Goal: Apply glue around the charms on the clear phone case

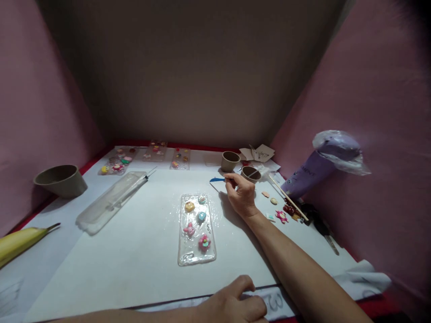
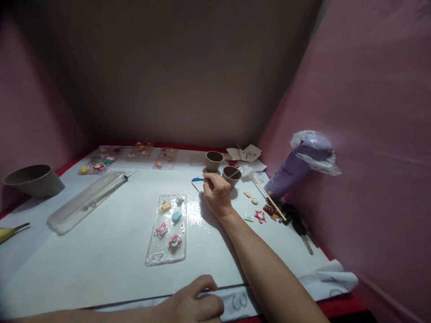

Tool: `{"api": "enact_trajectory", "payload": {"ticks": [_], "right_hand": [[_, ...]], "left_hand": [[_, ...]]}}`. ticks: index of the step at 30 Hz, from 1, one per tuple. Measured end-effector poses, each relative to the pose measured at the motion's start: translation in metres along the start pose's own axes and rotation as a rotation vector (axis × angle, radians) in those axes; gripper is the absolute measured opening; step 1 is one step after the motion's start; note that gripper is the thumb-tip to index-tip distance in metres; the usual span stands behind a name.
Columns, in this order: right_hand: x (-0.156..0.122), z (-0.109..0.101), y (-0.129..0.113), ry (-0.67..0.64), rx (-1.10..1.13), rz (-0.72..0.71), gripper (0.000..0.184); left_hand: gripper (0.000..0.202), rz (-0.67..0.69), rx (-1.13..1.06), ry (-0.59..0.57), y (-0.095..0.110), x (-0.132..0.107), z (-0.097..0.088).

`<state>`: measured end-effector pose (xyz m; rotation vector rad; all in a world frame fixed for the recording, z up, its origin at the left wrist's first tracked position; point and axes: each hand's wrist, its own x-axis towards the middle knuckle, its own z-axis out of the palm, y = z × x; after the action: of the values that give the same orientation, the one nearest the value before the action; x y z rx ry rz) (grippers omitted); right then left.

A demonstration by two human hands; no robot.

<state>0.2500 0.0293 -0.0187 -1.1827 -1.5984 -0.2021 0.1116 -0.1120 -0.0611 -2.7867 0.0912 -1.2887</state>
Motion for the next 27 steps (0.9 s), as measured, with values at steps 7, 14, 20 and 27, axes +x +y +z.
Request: {"api": "enact_trajectory", "payload": {"ticks": [7,14,20,27], "right_hand": [[0.0002,-0.0019,-0.0019,-0.007,-0.012,-0.002,0.020],[0.0006,-0.0021,-0.0016,0.014,-0.019,-0.002,0.020],[-0.0004,-0.0040,-0.0037,0.041,0.085,0.108,0.017],[0.0005,-0.0059,-0.0101,0.060,0.435,0.374,0.011]], "left_hand": [[0.039,0.001,-0.028,0.058,-0.0009,0.0035,-0.0031],[0.042,-0.017,-0.043,0.014,0.0005,-0.0025,0.0012],[0.044,-0.003,-0.061,-0.038,0.0002,-0.0058,0.0048],[0.036,-0.021,-0.085,-0.047,0.0005,-0.0022,-0.0002]]}}
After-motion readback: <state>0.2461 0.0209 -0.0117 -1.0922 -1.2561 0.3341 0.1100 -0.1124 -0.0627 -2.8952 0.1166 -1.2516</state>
